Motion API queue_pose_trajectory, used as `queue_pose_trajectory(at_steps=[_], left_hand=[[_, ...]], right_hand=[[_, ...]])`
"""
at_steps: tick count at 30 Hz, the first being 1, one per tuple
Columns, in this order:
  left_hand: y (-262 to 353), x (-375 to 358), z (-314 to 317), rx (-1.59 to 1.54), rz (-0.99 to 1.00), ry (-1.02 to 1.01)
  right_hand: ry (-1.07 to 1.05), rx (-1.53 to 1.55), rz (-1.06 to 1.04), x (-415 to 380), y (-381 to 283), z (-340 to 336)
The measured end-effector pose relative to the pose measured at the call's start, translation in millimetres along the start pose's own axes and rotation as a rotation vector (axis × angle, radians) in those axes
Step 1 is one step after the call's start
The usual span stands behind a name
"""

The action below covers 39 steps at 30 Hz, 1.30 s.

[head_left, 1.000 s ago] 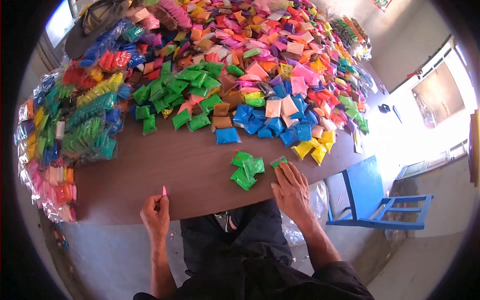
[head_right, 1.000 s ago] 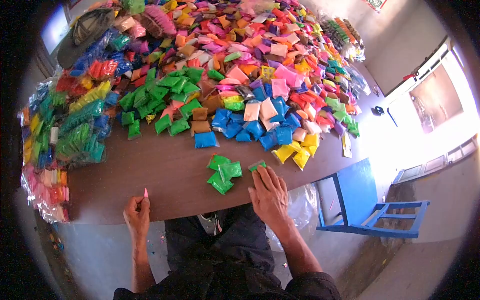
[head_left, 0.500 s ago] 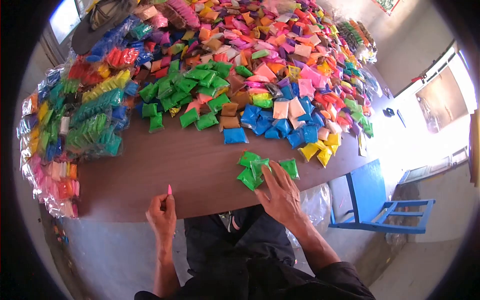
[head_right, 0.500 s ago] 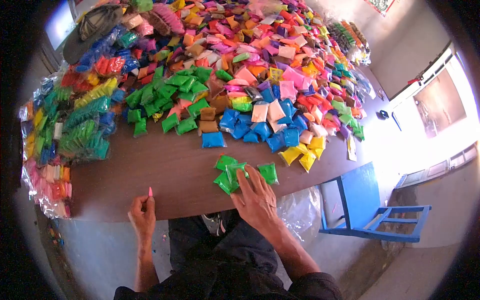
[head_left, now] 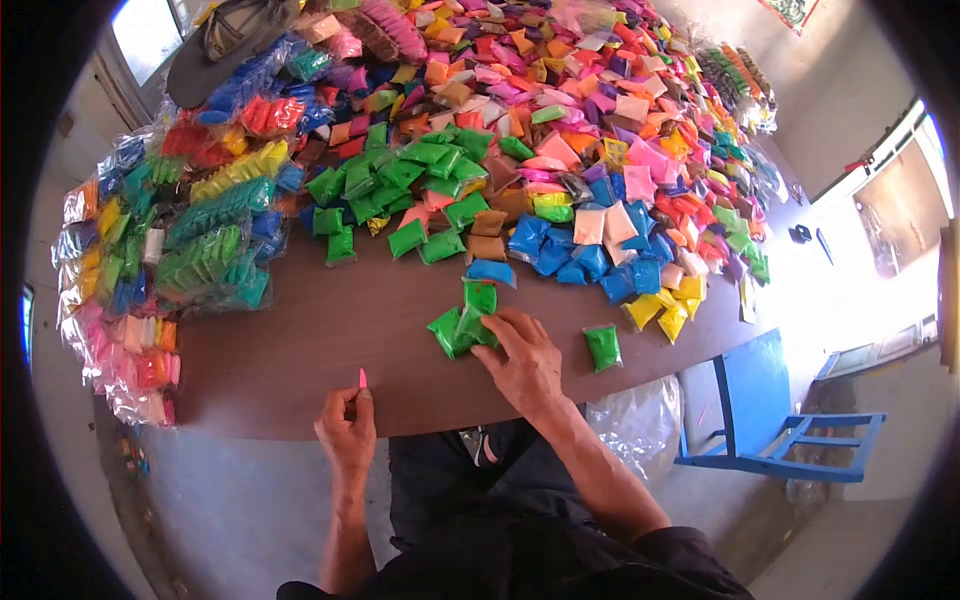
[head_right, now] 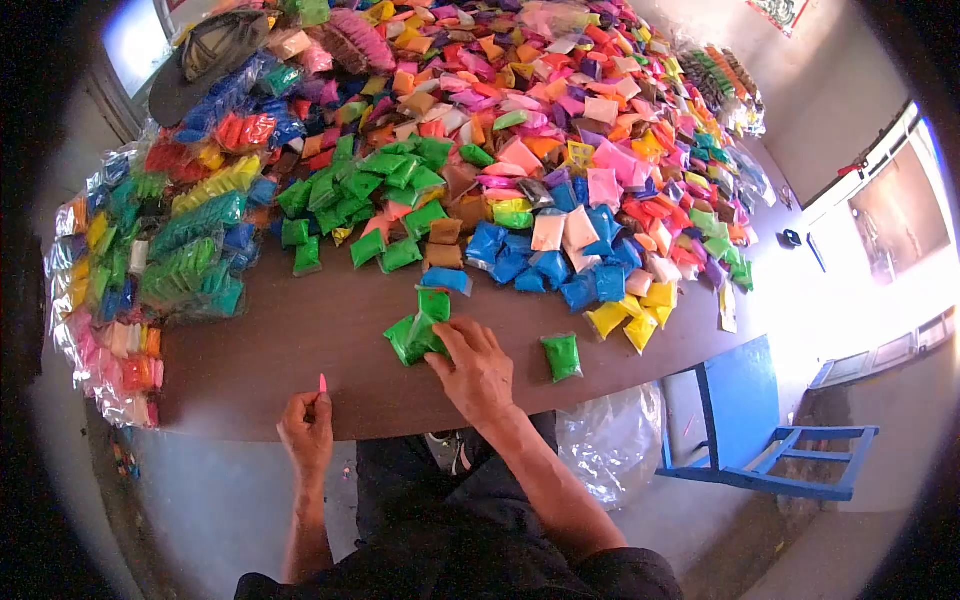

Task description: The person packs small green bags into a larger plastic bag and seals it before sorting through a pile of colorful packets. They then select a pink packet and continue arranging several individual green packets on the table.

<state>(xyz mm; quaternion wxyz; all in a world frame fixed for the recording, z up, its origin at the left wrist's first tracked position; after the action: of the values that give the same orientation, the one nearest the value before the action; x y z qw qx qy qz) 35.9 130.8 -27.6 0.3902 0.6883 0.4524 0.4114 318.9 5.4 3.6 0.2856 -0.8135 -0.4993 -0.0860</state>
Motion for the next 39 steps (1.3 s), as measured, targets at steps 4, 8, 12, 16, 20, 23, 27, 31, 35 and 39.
queue_pose_trajectory(at_steps=[4,8,12,16,20,23,27,31,35,39], left_hand=[[2.2,-1.5,0.6,-0.014,0.025,0.021],[3.5,-0.8,0.8,-0.007,0.044,0.016],[3.1,0.4,0.9,0.015,0.031,-0.004],[5.1,-0.6,1.8,0.015,-0.011,-0.019],[5.5,-2.1,1.5,0.013,0.065,0.005],[0.0,-2.7,3.4,-0.019,0.033,0.007],[0.9,-0.9,2.4,-0.010,-0.003,-0.002],[-0.9,-1.2,1.2,0.015,-0.008,-0.004],[1.3,-1.7,3.9,-0.006,-0.005,-0.006],[-1.9,-1.2,2.8,0.030,0.039,-0.016]], right_hand=[[0.063,0.029,-0.002,-8.7,3.4,-25.6],[-0.137,0.135,0.096,-32.6,13.7,-35.4],[-0.257,0.202,0.203,-46.3,26.6,-43.5],[-0.270,-0.116,0.198,-45.3,35.5,-51.9],[-0.132,-0.130,0.265,-46.7,49.3,-54.8],[-0.140,-0.112,0.242,-48.7,51.3,-46.1],[-0.087,-0.168,0.227,-50.3,38.5,-54.0],[0.008,-0.201,0.093,-53.6,24.9,-68.0],[-0.184,-0.222,-0.101,-72.1,2.8,-58.8],[-0.257,-0.289,-0.107,-86.5,11.0,-35.9]])
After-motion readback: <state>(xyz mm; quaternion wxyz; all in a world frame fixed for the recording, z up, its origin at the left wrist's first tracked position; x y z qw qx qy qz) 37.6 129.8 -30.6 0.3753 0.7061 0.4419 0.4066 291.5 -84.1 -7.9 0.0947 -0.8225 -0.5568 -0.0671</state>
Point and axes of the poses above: each hand's wrist, its own x-axis towards the middle knuckle, its own z-axis out of the palm, y = z × x, the point moved 8 cm from there along x, towards the middle knuckle, and after that the axes turned 14 degrees about -x, right-handed, at the moved point
